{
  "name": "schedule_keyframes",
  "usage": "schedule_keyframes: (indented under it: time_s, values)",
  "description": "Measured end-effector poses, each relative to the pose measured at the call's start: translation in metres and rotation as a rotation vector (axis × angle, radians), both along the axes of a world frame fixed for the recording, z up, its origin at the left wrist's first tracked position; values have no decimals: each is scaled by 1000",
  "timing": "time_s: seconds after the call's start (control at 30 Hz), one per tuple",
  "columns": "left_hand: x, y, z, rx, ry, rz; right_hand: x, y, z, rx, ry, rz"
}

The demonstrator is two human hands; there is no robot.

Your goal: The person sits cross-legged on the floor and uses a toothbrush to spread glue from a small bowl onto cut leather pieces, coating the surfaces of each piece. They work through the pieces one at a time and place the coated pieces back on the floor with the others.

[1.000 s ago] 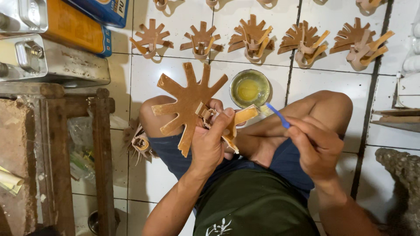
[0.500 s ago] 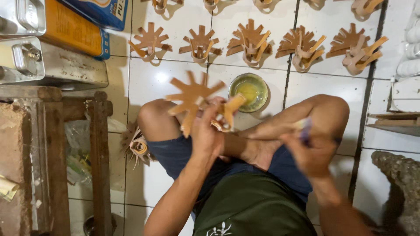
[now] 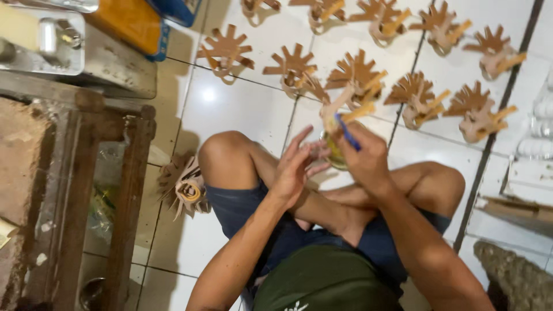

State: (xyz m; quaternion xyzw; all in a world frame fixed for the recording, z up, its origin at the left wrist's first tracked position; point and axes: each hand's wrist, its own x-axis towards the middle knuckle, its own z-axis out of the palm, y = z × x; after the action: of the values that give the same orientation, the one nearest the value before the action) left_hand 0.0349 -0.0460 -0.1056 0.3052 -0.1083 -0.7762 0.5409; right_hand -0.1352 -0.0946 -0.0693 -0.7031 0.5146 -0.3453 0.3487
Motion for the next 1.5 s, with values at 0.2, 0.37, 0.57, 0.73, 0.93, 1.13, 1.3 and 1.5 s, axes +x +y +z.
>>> schedule_keyframes:
  time_s: [0.2,0.37,0.57,0.73,0.93,1.13,1.3,1.5]
  values:
    - [14,-2,-24,-66,-37,-88,67,-117,7,-70,79,111]
    - [21,-8,-26,-50,-23,-58,109,-150,1,-42,171,139]
    - [26,-14,-29,-69,-51,-78,133,-149,-11,45,244,163]
    - [57,7,-15,-180,-317,131,112,-122,-19,111,142,21]
    - [186,63,13,-198,-1673,358,44,-52,-32,380,-13,-254]
    - [208,90,6,-97,-1873,-159,0,14,-52,289,-214,-285]
    - [215,101,24,-130,-1924,-159,-18,48,-47,309,-188,-332]
    - [194,113,82,153,-1530,448,-15,75,-27,343,-268,-225]
